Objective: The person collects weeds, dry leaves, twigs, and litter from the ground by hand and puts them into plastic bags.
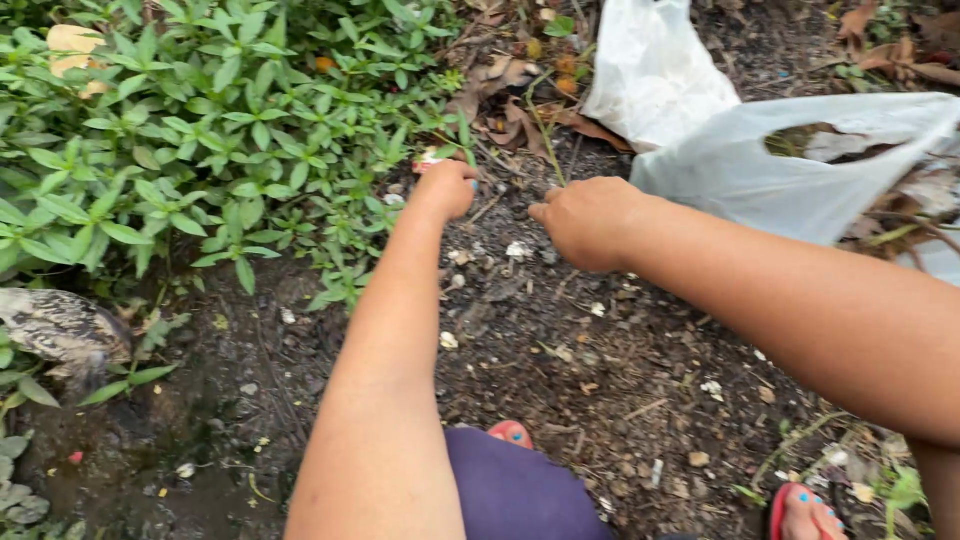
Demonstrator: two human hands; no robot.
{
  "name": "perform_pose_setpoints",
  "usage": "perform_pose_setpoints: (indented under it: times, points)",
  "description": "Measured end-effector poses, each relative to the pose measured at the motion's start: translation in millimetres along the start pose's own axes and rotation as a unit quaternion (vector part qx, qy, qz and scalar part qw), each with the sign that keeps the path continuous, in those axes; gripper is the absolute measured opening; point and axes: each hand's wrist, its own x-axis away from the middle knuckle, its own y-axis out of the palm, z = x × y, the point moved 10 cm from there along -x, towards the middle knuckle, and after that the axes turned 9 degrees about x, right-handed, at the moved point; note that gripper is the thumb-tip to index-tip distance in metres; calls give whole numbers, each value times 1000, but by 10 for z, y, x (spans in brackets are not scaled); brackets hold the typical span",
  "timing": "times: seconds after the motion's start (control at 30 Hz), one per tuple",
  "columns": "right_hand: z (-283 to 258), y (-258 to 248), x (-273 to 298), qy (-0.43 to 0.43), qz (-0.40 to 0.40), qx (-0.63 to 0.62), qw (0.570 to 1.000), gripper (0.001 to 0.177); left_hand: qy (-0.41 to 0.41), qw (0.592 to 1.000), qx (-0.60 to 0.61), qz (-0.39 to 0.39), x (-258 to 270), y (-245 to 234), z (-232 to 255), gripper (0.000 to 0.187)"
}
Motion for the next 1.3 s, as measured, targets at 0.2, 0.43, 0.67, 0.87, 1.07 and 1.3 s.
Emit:
perform_pose_setpoints:
  times: [0.2,0.43,0.67,0.87,1.07,1.3]
  points:
    - [-153,-92,-838,48,147,17,988,79,47,979,-168,107,138,-88,-193,86]
    - [-375,600,-1518,88,124,-12,988,80,-78,964,-234,101,309,165,-1054,58]
    - [-735,931,-1859,63,170,-92,979,71,-18,954,-281,102,595,-247,-981,15]
    - [-679,691,-1926,113,305,-300,897,66,-26,990,-35,134,578,-620,-960,17]
    - [-872,713,-2092,99,272,-293,911,57,28,964,-207,163,702,-393,-1073,26]
    - [-787,829,-1927,115,299,-329,888,57,73,973,-156,156,729,-509,-825,18]
